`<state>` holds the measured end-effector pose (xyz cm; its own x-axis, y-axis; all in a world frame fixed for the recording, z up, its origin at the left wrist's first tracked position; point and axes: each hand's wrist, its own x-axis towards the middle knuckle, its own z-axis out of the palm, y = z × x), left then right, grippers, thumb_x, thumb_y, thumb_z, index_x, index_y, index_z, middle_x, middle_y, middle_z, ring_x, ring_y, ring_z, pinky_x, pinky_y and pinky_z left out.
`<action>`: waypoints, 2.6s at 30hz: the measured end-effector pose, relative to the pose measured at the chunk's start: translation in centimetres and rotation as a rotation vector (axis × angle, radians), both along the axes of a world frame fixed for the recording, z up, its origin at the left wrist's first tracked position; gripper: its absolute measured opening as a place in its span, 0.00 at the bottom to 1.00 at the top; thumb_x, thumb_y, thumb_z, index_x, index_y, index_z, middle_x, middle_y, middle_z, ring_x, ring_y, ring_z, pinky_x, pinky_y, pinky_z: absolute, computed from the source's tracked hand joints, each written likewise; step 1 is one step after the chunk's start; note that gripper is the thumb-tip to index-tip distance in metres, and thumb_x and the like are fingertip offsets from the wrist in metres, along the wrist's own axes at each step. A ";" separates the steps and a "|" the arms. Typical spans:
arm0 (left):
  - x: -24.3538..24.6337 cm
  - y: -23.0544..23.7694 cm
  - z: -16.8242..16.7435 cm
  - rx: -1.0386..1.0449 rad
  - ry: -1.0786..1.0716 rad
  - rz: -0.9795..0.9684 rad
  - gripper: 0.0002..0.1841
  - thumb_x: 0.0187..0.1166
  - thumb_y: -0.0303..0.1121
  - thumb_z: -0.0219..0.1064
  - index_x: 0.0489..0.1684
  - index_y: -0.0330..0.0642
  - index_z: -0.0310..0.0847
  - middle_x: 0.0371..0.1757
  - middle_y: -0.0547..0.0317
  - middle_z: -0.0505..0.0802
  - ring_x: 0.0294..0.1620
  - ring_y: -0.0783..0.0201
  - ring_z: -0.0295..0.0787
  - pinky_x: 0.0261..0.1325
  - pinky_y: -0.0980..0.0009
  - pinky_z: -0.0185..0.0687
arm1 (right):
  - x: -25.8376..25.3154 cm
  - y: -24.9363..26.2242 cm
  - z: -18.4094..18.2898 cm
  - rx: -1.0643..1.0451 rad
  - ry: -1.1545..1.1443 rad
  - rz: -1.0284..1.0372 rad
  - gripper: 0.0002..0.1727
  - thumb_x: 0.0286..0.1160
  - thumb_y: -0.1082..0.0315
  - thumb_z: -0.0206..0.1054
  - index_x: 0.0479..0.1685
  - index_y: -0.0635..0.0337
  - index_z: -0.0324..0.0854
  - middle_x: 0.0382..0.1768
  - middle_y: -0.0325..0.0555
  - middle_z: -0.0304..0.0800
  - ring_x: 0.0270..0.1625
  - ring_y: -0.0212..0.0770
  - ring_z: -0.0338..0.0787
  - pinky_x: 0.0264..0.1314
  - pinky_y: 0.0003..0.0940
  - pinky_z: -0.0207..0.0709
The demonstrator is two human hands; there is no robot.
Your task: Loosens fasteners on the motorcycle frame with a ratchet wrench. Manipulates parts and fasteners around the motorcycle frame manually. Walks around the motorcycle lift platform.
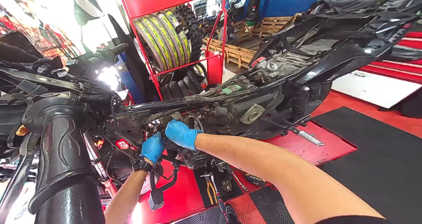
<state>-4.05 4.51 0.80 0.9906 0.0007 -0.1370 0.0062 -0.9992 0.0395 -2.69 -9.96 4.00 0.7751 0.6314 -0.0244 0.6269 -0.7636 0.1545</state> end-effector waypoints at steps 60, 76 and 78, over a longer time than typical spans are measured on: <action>0.6 0.4 -0.2 -0.052 0.001 0.013 0.23 0.90 0.47 0.54 0.73 0.43 0.79 0.62 0.42 0.92 0.66 0.41 0.90 0.66 0.39 0.81 | 1.1 1.7 2.5 -0.126 0.174 -0.122 0.05 0.74 0.78 0.64 0.42 0.74 0.82 0.46 0.66 0.86 0.51 0.65 0.89 0.44 0.61 0.82; 0.7 0.2 -0.2 -0.039 0.006 0.023 0.22 0.90 0.47 0.54 0.72 0.43 0.79 0.61 0.42 0.93 0.66 0.41 0.90 0.65 0.38 0.82 | 0.9 1.4 2.2 -0.112 0.147 -0.075 0.04 0.74 0.80 0.63 0.40 0.74 0.82 0.44 0.66 0.86 0.51 0.65 0.89 0.45 0.61 0.82; 0.6 0.2 -0.2 -0.042 0.006 0.023 0.22 0.90 0.47 0.54 0.72 0.43 0.80 0.61 0.41 0.93 0.66 0.41 0.90 0.65 0.38 0.82 | 1.0 1.3 2.1 -0.086 0.123 -0.103 0.05 0.73 0.81 0.63 0.41 0.73 0.82 0.44 0.65 0.86 0.50 0.65 0.89 0.44 0.60 0.81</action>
<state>-3.46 4.71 0.64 0.9895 0.0181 -0.1437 0.0300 -0.9963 0.0810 -1.72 -8.66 6.11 0.8232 0.5405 -0.1740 0.5645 -0.8118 0.1491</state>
